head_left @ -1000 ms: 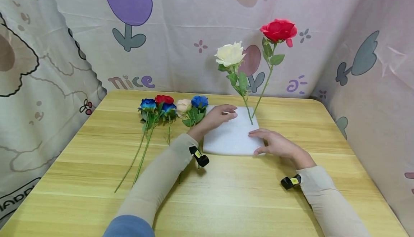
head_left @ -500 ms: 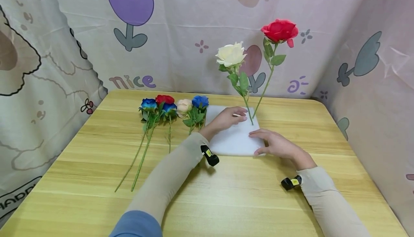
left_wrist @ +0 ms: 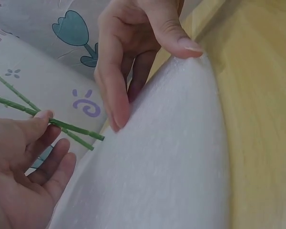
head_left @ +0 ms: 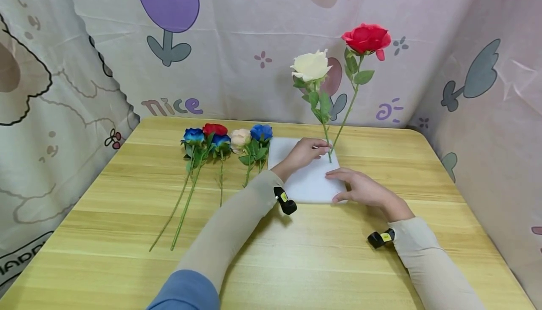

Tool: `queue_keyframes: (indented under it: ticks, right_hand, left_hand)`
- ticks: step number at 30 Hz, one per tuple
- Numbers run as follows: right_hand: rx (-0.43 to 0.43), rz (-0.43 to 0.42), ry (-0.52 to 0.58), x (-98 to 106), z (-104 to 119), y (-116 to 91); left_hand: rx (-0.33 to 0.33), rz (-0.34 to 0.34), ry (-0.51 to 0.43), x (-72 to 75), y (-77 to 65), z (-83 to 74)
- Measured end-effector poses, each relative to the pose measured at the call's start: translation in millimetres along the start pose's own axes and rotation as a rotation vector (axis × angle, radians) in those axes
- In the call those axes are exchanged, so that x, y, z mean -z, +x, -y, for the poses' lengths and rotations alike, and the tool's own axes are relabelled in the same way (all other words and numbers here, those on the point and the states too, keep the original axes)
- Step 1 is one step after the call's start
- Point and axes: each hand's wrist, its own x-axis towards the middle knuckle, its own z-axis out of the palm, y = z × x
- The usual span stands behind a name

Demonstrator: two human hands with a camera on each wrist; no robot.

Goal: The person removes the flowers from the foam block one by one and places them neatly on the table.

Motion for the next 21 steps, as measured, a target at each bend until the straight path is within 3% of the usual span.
queue_keyframes:
  ticks: [4, 12, 21]
  right_hand:
    - [-0.007, 0.003, -0.004, -0.5, -1.6, 0.0]
    - [0.022, -0.018, -0.017, -1.0, -2.3, 0.2]
    - [0.01, -0.003, -0.018, -1.7, -2.7, 0.7]
  left_hand:
    - [-0.012, -0.018, 0.008, -6.8, 3.3, -3.0]
    - [-0.113, 0.02, 0.062, -17.3, 10.2, -1.1]
    - [-0.123, 0.064, 0.055, -20.5, 12.0, 7.1]
